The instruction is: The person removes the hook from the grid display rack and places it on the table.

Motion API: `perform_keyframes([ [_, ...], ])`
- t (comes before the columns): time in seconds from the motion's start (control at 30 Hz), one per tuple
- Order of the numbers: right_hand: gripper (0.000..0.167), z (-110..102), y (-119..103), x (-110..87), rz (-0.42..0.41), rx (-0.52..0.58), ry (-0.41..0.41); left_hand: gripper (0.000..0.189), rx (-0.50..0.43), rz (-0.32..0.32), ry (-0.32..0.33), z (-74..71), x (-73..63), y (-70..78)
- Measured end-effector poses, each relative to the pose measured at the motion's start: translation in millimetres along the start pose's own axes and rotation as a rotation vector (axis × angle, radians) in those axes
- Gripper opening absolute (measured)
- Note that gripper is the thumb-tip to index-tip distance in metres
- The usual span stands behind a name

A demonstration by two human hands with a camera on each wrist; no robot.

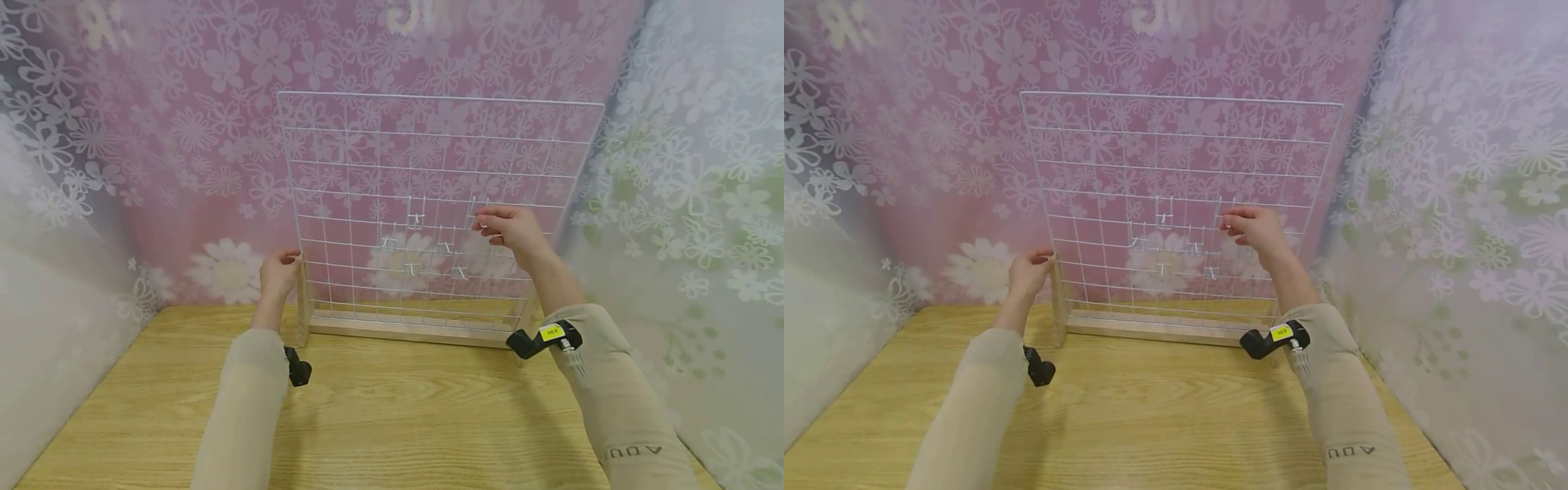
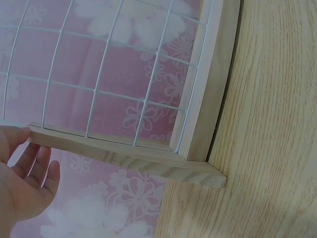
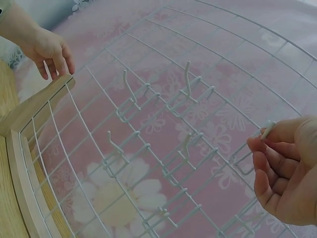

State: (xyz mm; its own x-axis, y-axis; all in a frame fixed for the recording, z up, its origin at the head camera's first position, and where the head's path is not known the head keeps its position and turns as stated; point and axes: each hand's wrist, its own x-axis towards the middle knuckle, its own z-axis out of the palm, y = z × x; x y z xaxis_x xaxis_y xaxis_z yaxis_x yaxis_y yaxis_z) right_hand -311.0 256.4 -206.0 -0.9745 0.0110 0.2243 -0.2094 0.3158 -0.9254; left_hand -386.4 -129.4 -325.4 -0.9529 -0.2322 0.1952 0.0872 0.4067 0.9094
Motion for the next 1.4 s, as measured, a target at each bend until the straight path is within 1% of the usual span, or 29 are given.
perform_keyframes([
  [0.17,0.040,0,-3,-3.0,-0.013,0.014,0.010,0.031,-0.005,0.002,0.001,0.6,0.0,-0.8],
  [0.3,0.033,0,-5,-5.8,-0.031,0.033,0.020,0.033,0.007,0.009,-0.010,0.0,0.2,-0.5],
  [0.4,0.025,0,-8,-8.7,-0.044,0.041,0.012,0.033,0.008,0.006,-0.020,-1.2,-0.1,0.1],
  [0.53,0.025,1,-10,-13.4,-0.052,0.046,0.000,0.034,-0.006,0.000,-0.024,-1.7,-1.4,0.8],
  [0.63,0.023,3,-9,-17.1,-0.069,0.048,-0.010,0.033,-0.018,0.000,-0.017,-2.3,-1.6,1.1],
  [0.7,0.019,4,-8,-21.1,-0.092,0.044,-0.040,0.033,-0.030,0.000,-0.012,-2.8,-1.2,0.9],
  [0.77,0.018,6,-7,-25.5,-0.115,0.013,-0.073,0.032,-0.038,-0.001,-0.010,-3.4,-0.6,0.9],
  [0.93,0.026,14,-6,-37.1,-0.141,-0.116,-0.124,0.030,-0.048,0.010,-0.004,-4.4,0.2,1.3],
  [1.07,0.030,22,-6,-44.5,-0.132,-0.166,-0.159,0.029,-0.046,0.031,0.004,-5.0,0.6,1.8],
  [1.27,0.029,35,1,-55.8,-0.156,-0.171,-0.211,0.030,-0.043,0.028,-0.029,-5.6,1.6,2.3],
  [1.4,0.026,47,8,-63.9,-0.157,-0.136,-0.253,0.031,-0.049,0.015,-0.044,-5.6,1.8,3.8],
])
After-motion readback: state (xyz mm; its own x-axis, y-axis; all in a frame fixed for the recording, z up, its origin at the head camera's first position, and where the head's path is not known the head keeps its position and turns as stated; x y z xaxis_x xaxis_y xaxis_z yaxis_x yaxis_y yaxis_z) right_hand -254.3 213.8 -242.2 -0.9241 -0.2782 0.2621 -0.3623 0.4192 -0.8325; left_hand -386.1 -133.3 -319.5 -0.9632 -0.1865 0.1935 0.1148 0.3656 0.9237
